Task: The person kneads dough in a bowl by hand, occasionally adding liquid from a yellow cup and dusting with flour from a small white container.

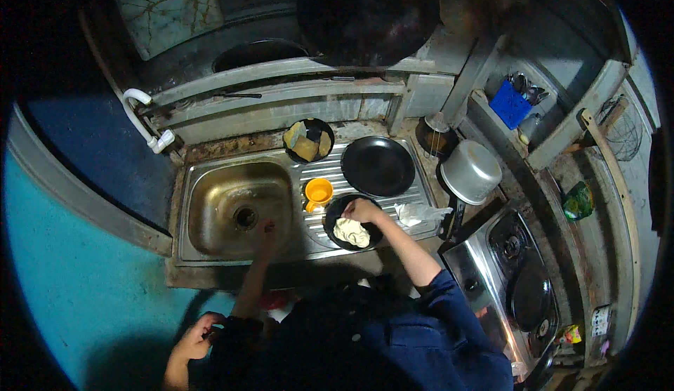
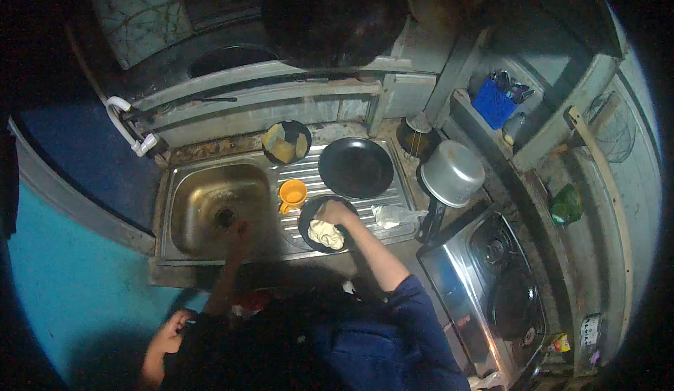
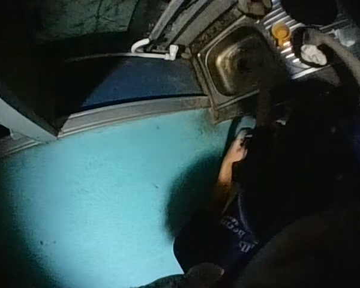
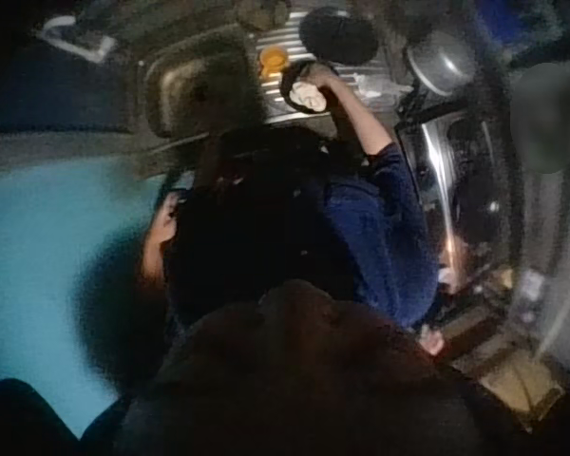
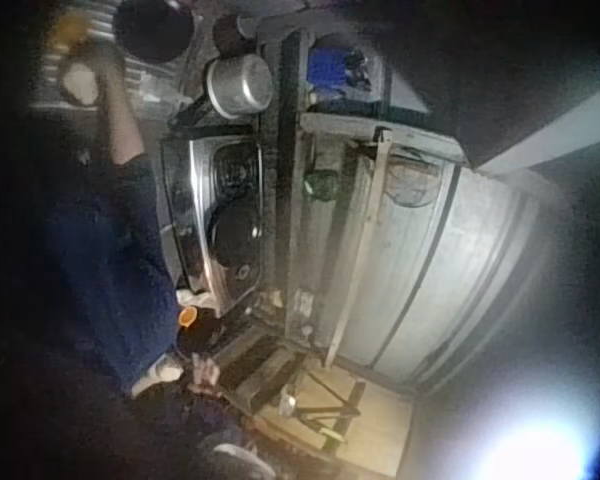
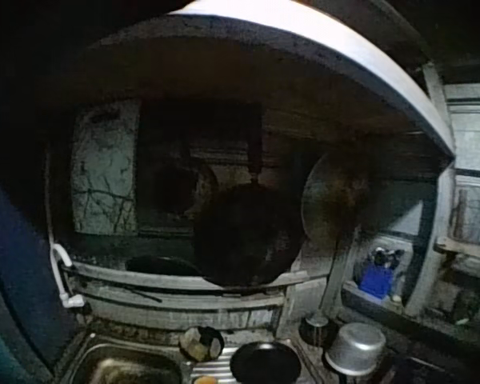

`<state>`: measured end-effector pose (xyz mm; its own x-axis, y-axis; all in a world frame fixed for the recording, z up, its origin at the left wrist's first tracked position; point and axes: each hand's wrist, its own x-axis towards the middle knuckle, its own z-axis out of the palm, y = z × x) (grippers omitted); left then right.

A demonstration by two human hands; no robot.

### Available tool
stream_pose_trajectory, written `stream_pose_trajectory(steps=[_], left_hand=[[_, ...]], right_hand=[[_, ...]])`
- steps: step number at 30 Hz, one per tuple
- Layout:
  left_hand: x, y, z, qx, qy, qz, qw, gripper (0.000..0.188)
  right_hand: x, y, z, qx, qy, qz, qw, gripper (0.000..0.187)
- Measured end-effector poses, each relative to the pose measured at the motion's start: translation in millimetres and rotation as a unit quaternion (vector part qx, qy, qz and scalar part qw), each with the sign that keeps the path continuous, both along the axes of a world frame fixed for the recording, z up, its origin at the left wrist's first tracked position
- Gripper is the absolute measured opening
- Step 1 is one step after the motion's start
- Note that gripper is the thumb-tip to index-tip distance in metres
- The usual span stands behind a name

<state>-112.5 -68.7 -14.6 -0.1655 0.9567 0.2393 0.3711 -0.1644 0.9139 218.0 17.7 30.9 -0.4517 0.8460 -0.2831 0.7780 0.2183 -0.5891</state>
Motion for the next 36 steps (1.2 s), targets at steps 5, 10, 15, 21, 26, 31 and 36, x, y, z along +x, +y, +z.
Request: stream_pose_trajectory(steps=[5, 10, 15, 21, 26, 31, 36], left_hand=[[6.4, 3.2, -22.7, 0.026, 0.009, 0.037, 0.999, 0.022], [26.3, -5.9, 30.1, -0.014, 0.075, 0.058, 0.995, 0.022], [15.8, -11.0, 29.3, 0.02, 0.121, 0.069, 0.99, 0.019], [1.9, -11.5, -5.6, 0.013, 0.068, 0.068, 0.995, 0.022], [9.2, -0.1, 24.1, -0.009, 0.078, 0.054, 0.995, 0.021], [-5.0, -10.4, 24.6, 0.029, 0.097, 0.112, 0.988, 0.019], [-102.7, -153.6, 124.2, -0.269, -0.031, -0.151, 0.951, 0.034]], right_hand=[[-49.6, -22.5, 7.6, -0.053, -0.218, -0.008, 0.974, 0.064], [-49.3, -38.1, 22.9, -0.024, -0.214, -0.055, 0.975, 0.059], [-37.2, -39.3, -1.4, 0.029, -0.116, 0.013, 0.993, 0.05], [-42.7, -49.5, 2.8, 0.066, -0.056, -0.006, 0.996, 0.042], [-36.1, -37.7, -14.9, 0.084, -0.081, 0.038, 0.992, 0.032], [-30.9, -44.1, -0.6, 0.026, -0.035, 0.045, 0.998, 0.03], [-13.1, -34.2, 4.7, -0.05, -0.045, 0.066, 0.996, 0.037]])
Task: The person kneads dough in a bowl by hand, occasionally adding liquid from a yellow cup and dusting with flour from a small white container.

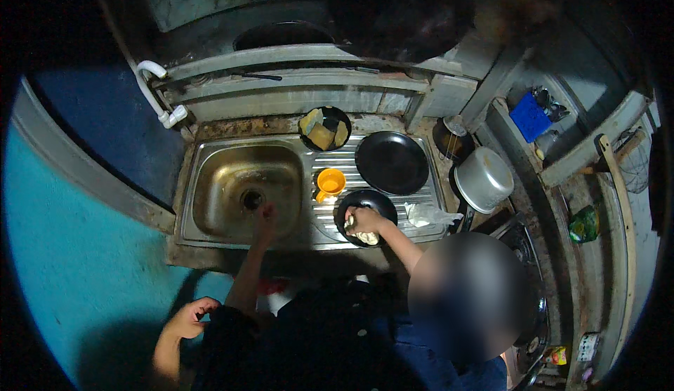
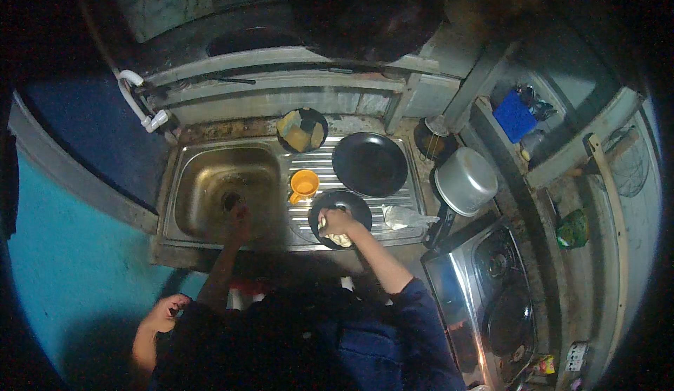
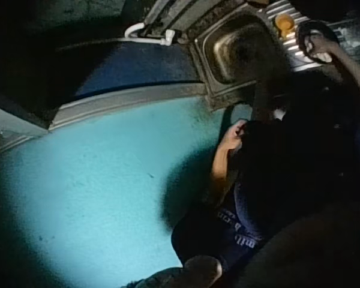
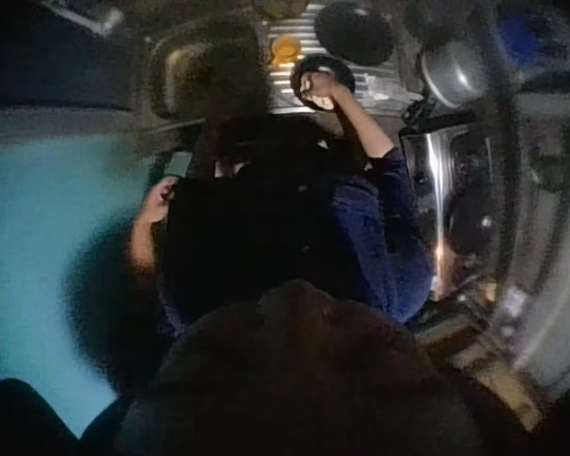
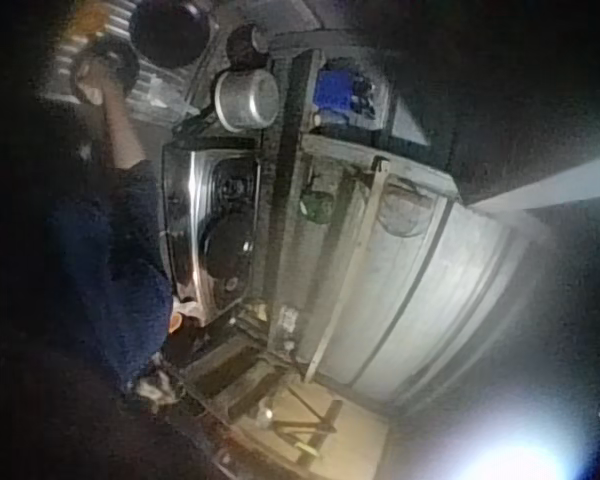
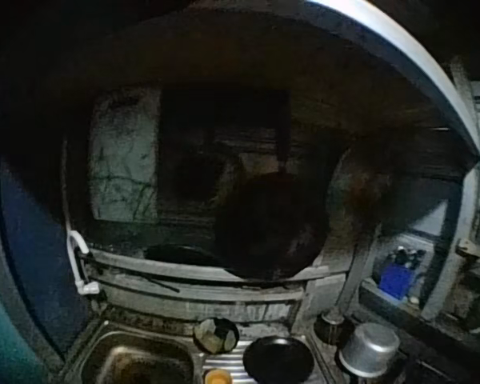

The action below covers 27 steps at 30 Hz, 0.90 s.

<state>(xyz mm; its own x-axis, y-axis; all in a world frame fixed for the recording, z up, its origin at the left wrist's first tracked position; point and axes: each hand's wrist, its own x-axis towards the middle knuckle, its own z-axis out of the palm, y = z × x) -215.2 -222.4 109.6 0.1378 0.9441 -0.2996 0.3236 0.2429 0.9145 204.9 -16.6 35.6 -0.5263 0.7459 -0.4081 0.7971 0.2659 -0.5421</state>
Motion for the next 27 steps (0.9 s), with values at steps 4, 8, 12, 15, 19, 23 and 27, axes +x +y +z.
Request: stream_pose_trajectory(steps=[4, 8, 12, 15, 19, 23, 27], left_hand=[[-43.9, -105.9, 72.7, -0.022, 0.121, -0.137, 0.983, 0.035], [-24.5, -96.2, 75.0, 0.109, 0.188, -0.161, 0.963, 0.031], [-22.7, -105.4, 71.6, 0.115, 0.175, -0.106, 0.972, 0.029], [-25.7, -119.7, 75.7, 0.058, 0.118, -0.019, 0.991, 0.029], [12.4, -61.9, 42.6, 0.043, -0.048, 0.173, 0.983, 0.028], [118.1, 166.7, -114.5, 0.234, -0.115, 0.209, 0.942, 0.024], [133.0, 179.2, -135.8, 0.148, -0.173, 0.214, 0.95, 0.02]], right_hand=[[-31.3, -0.9, 22.6, 0.057, -0.112, 0.053, 0.991, 0.053], [-44.4, -3.4, 17.3, 0.123, -0.239, 0.134, 0.954, 0.055], [-49.3, -4.5, 18.6, 0.124, -0.265, 0.146, 0.945, 0.053], [-45.3, -6.9, 17.4, 0.126, -0.253, 0.145, 0.948, 0.049], [-38.3, -8.0, 8.6, 0.133, -0.215, 0.145, 0.957, 0.038], [-31.0, -7.8, 19.8, 0.165, -0.087, 0.061, 0.98, 0.033], [7.1, 5.0, 59.2, 0.106, -0.002, -0.012, 0.994, 0.044]])
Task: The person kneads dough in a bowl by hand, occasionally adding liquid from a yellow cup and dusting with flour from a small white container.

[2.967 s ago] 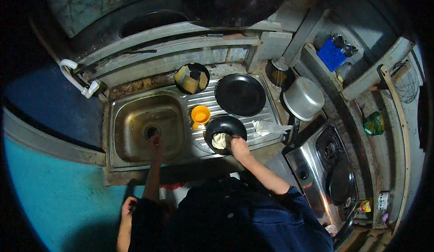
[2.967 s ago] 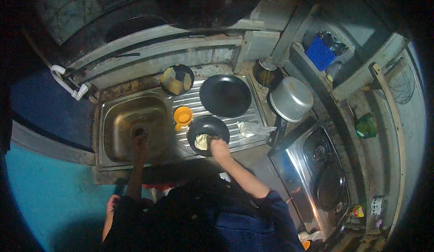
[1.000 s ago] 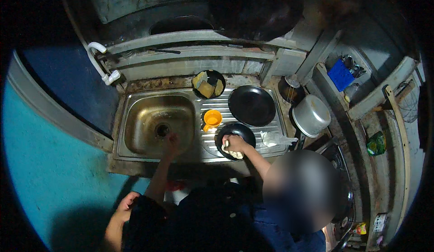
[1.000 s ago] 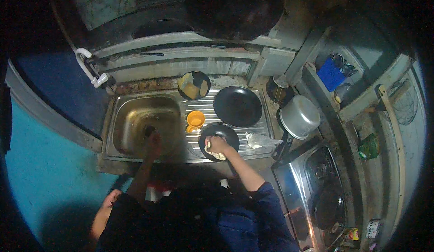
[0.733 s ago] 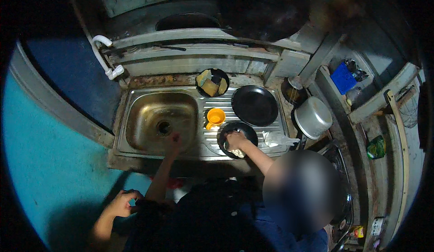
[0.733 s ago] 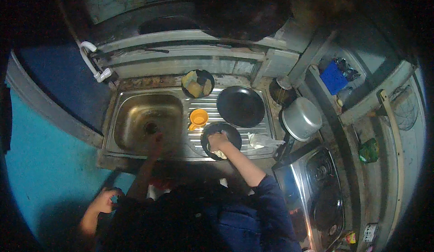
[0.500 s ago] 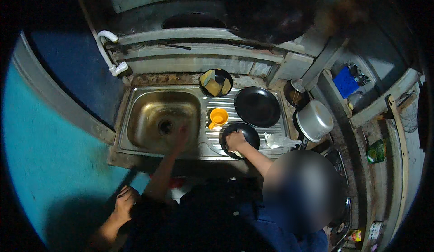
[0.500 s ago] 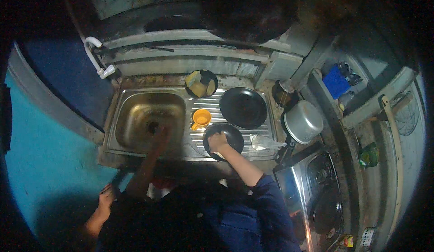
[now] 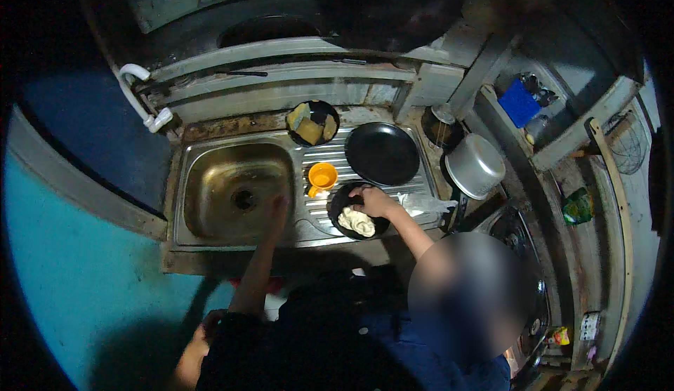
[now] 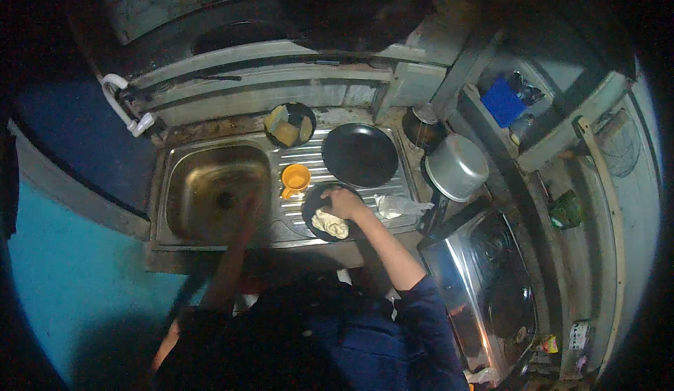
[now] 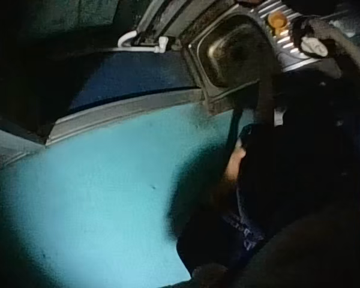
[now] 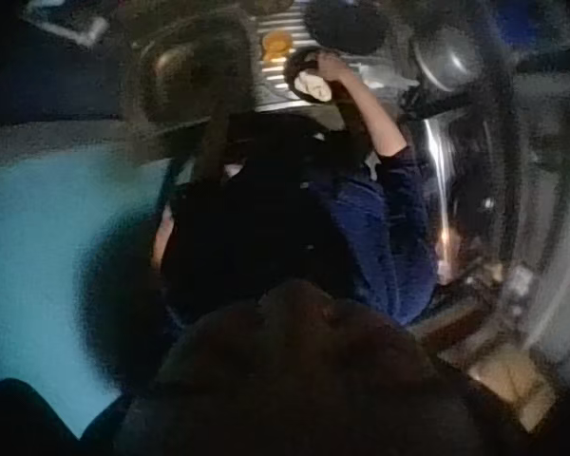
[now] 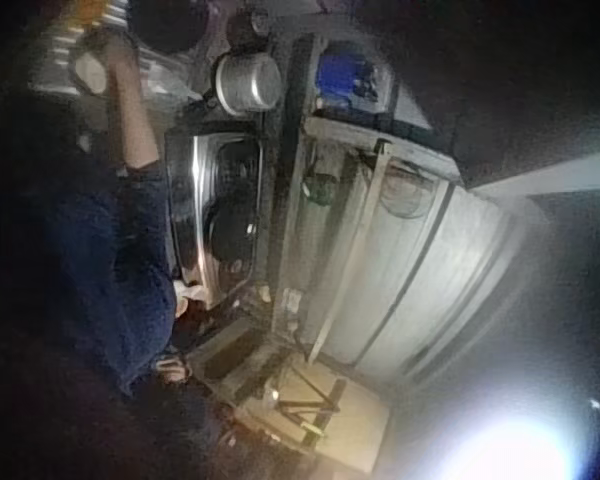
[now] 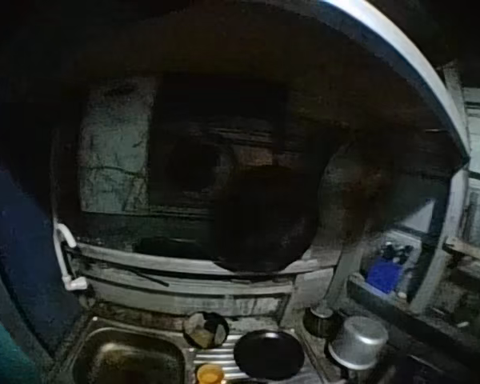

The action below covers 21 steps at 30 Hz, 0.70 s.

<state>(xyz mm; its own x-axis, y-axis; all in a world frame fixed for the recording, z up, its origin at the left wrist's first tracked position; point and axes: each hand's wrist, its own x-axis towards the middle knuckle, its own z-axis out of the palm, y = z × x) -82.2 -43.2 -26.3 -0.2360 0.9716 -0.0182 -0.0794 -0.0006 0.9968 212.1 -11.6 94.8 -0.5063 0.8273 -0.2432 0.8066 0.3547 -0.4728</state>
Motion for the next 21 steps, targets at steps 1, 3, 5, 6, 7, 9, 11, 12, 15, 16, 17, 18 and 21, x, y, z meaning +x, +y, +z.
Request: stream_pose_trajectory(steps=[1, 3, 5, 6, 7, 9, 11, 12, 15, 16, 17, 18, 21], left_hand=[[3.1, -2.5, 1.9, -0.023, 0.029, -0.019, 0.999, 0.02], [8.7, -9.5, 5.4, -0.044, 0.055, -0.046, 0.996, 0.018], [16.1, -16.4, -0.1, -0.018, 0.015, -0.057, 0.998, 0.016], [21.8, -16.2, -1.5, 0.01, -0.02, -0.063, 0.998, 0.015], [23.0, -19.1, 0.5, 0.011, 0.011, -0.044, 0.999, 0.014], [32.7, -19.3, 18.7, 0.016, 0.074, -0.015, 0.997, 0.013], [40.1, -15.2, 36.1, 0.077, 0.149, -0.036, 0.985, 0.014], [46.0, -13.7, 42.9, 0.108, 0.185, -0.046, 0.976, 0.015], [74.9, -12.0, 30.9, 0.179, 0.093, -0.121, 0.972, 0.018], [91.8, -14.9, 38.8, 0.094, 0.068, -0.185, 0.976, 0.025], [110.2, -21.6, 71.4, 0.178, 0.189, -0.221, 0.94, 0.032], [115.6, -16.4, 74.6, 0.144, 0.322, -0.316, 0.881, 0.05], [136.7, -12.6, 62.3, 0.133, 0.417, -0.393, 0.809, 0.076]], right_hand=[[5.8, -1.4, 6.3, -0.027, -0.027, -0.016, 0.999, 0.053], [17.3, -5.6, 4.9, -0.073, -0.075, -0.036, 0.994, 0.068], [27.6, -12.2, -15.9, -0.109, -0.116, -0.046, 0.986, 0.081], [38.1, -12.1, -47.6, -0.104, -0.119, -0.043, 0.987, 0.094], [33.9, -15.1, -47.6, -0.13, -0.094, -0.051, 0.986, 0.094], [32.1, -21.1, -51.7, -0.154, -0.047, -0.074, 0.984, 0.095], [32.5, -24.2, -62.1, -0.149, -0.002, -0.096, 0.984, 0.096], [33.2, -25.0, -64.3, -0.157, -0.008, -0.093, 0.983, 0.097], [22.5, -26.0, -63.4, -0.145, -0.022, -0.084, 0.986, 0.099], [19.8, -28.8, -63.2, -0.133, -0.031, -0.089, 0.987, 0.099], [20.6, -29.2, -62.4, -0.137, -0.053, -0.101, 0.984, 0.1], [14.9, -30.4, -57.6, -0.142, -0.077, -0.101, 0.982, 0.1], [12.6, -32.2, -41.5, -0.129, -0.087, -0.079, 0.985, 0.098]])
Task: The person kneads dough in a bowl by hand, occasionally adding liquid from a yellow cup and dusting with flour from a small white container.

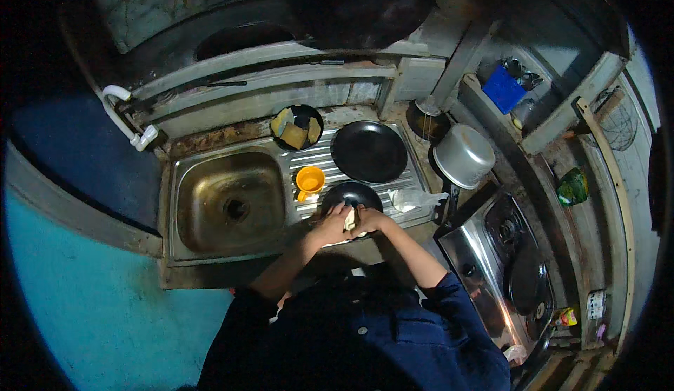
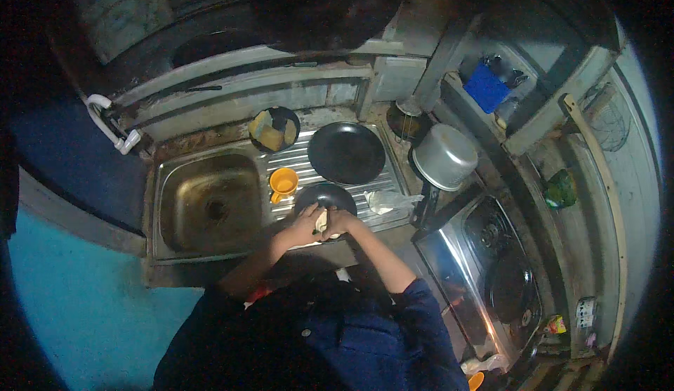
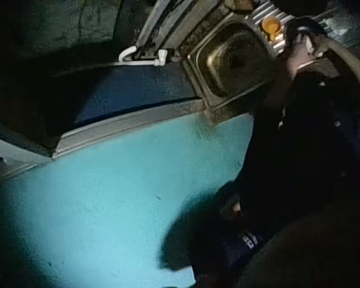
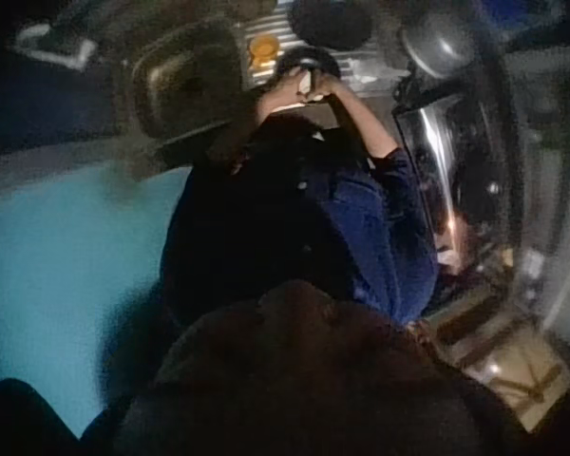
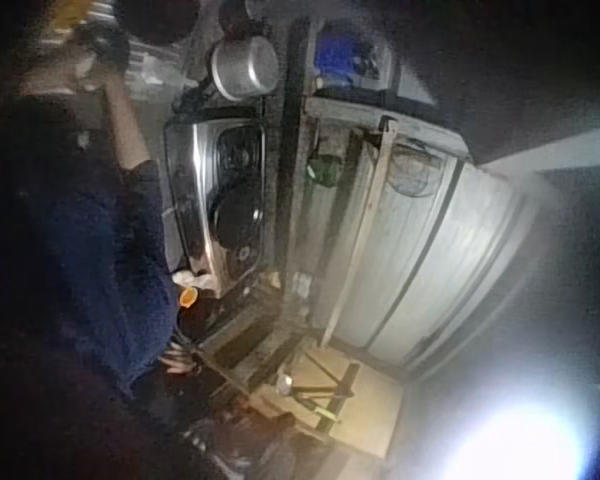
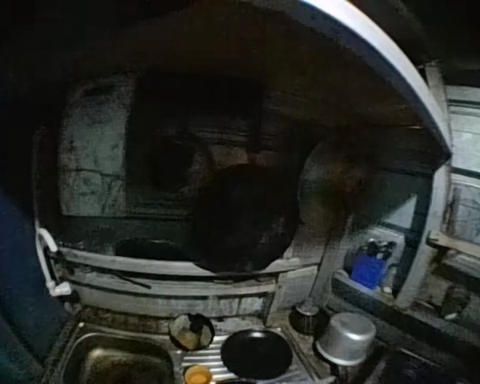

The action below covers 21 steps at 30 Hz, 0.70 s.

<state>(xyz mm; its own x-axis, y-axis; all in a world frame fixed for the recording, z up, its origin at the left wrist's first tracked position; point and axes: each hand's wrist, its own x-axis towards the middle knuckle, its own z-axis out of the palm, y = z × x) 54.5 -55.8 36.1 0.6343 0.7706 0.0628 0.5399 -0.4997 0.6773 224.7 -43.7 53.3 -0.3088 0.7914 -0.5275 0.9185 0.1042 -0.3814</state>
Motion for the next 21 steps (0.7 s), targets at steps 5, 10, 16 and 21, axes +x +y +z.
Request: stream_pose_trajectory(steps=[5, 10, 16, 21], left_hand=[[20.3, -2.9, -10.3, 0.04, 0.137, 0.009, 0.99, 0.097], [25.7, 13.7, -27.0, -0.01, 0.189, 0.015, 0.982, 0.091], [28.6, 11.4, -26.5, -0.03, 0.213, 0.075, 0.974, 0.09], [25.1, 7.5, -13.5, -0.025, 0.175, 0.08, 0.981, 0.088]], right_hand=[[0.0, -7.3, -4.4, 0.025, -0.069, -0.017, 0.997, 0.072], [-15.2, -21.9, -16.7, 0.081, -0.085, -0.101, 0.988, 0.063], [-11.6, -18.5, -24.4, 0.101, -0.062, -0.126, 0.985, 0.065], [4.0, -12.4, -20.8, 0.033, 0.046, -0.156, 0.986, 0.064]])
